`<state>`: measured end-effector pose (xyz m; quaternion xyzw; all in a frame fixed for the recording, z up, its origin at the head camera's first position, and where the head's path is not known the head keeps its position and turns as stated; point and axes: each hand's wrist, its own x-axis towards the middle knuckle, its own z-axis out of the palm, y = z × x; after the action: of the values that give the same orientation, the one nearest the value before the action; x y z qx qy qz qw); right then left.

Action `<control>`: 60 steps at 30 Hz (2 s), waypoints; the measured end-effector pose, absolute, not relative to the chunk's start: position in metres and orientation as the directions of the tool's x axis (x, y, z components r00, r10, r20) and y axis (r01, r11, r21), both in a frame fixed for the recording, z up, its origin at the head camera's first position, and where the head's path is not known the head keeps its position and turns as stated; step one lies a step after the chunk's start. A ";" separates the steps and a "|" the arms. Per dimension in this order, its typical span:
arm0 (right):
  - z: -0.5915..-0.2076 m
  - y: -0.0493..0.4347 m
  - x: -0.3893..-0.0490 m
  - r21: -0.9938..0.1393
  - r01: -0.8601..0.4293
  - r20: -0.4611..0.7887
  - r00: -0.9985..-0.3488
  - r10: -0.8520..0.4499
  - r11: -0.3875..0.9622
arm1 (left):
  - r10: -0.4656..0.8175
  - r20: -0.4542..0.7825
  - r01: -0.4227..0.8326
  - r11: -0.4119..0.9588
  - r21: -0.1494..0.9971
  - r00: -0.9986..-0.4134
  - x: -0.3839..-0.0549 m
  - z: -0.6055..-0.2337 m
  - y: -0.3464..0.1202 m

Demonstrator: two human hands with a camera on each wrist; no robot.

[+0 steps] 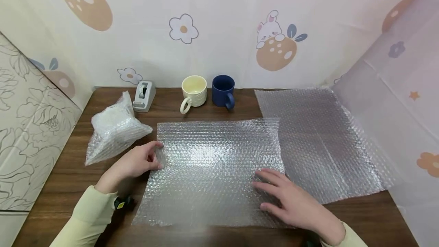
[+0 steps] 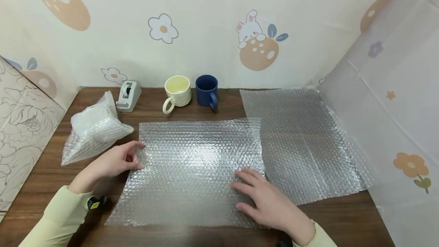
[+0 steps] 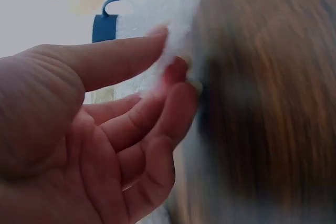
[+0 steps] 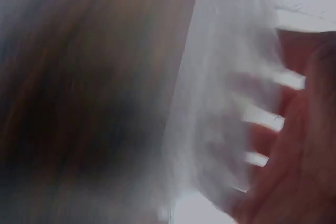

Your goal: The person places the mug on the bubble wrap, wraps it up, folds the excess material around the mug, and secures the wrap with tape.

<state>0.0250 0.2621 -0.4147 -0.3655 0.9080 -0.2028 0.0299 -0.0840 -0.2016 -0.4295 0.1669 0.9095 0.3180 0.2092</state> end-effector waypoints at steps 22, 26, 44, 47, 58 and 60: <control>-0.414 0.278 -0.025 -0.430 -0.585 -0.113 -0.721 -0.684 0.688 | 0.668 -0.115 0.611 0.726 0.315 -0.735 -0.079 -0.419 -0.189; -0.404 0.285 -0.050 -0.505 -0.555 -0.166 -0.689 -0.705 0.661 | 0.658 -0.187 0.540 0.722 0.433 -0.730 -0.081 -0.421 -0.194; -0.390 0.232 -0.150 -0.858 -0.045 -0.238 -0.848 -0.474 0.511 | 0.597 -0.237 0.460 0.767 0.447 -0.766 -0.079 -0.423 -0.187; -0.401 0.214 -0.161 -0.901 0.061 -0.227 -0.911 -0.345 0.430 | 0.595 -0.245 0.453 0.769 0.452 -0.766 -0.080 -0.422 -0.185; -0.430 0.175 -0.194 -0.967 0.251 -0.253 -0.960 -0.118 0.029 | 0.581 -0.248 0.424 0.769 0.478 -0.775 -0.079 -0.423 -0.182; -0.436 0.174 -0.195 -0.964 0.265 -0.262 -0.957 -0.125 -0.006 | 0.579 -0.252 0.423 0.772 0.474 -0.775 -0.079 -0.424 -0.181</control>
<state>-0.1952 0.1744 -0.4358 0.0503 0.6915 -0.7073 0.1378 -0.0794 -0.1809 -0.4236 0.2722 0.9207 0.1994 0.1960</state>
